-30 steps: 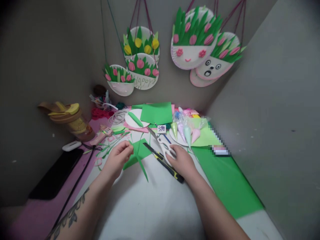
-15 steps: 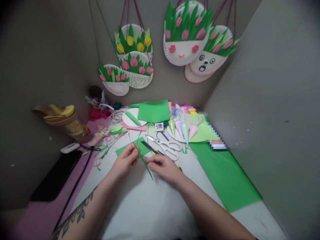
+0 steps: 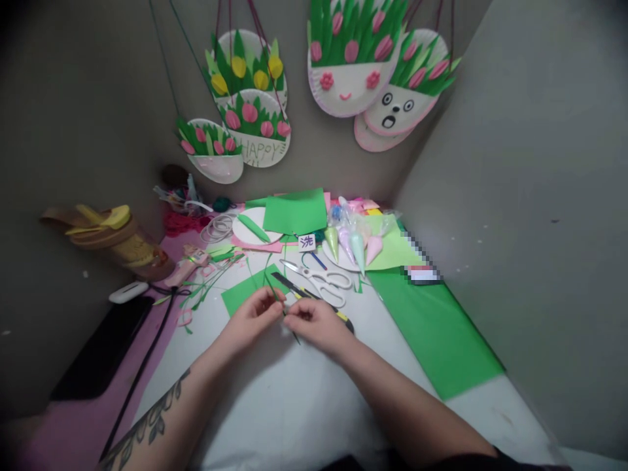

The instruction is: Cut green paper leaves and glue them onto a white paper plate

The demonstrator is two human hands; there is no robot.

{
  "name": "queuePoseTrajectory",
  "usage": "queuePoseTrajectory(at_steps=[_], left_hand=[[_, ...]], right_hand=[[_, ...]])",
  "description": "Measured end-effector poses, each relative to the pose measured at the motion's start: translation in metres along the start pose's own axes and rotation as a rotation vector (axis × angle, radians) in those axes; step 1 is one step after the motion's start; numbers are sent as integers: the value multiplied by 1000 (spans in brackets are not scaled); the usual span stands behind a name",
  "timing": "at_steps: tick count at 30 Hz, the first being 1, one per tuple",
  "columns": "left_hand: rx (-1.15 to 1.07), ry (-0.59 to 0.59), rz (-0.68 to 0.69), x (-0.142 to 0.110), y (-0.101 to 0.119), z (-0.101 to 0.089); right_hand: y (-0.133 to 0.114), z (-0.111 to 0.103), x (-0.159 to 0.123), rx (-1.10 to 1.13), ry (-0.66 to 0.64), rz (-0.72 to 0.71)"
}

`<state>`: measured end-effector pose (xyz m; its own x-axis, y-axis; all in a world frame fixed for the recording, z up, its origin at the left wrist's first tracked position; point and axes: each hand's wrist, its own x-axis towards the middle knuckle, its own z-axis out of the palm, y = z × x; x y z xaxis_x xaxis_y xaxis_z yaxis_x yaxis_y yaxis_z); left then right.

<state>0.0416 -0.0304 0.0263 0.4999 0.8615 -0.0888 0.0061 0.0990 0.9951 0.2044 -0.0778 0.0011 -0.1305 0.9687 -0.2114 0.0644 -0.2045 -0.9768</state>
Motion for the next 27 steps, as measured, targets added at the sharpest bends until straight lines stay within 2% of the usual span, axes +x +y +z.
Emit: queuePoseTrajectory(at_steps=[3, 8, 15, 20, 27], left_hand=[[70, -35, -13, 1, -1, 0], [68, -36, -31, 2, -1, -3], [100, 16, -24, 1, 0, 0], [105, 41, -35, 1, 1, 0], [98, 13, -56, 0, 5, 1]], right_hand=[[1, 0, 1, -39, 31, -33], [1, 0, 1, -14, 23, -44], [-1, 5, 1, -134, 101, -202], [-2, 7, 0, -188, 129, -225], [-4, 6, 0, -198, 149, -239]])
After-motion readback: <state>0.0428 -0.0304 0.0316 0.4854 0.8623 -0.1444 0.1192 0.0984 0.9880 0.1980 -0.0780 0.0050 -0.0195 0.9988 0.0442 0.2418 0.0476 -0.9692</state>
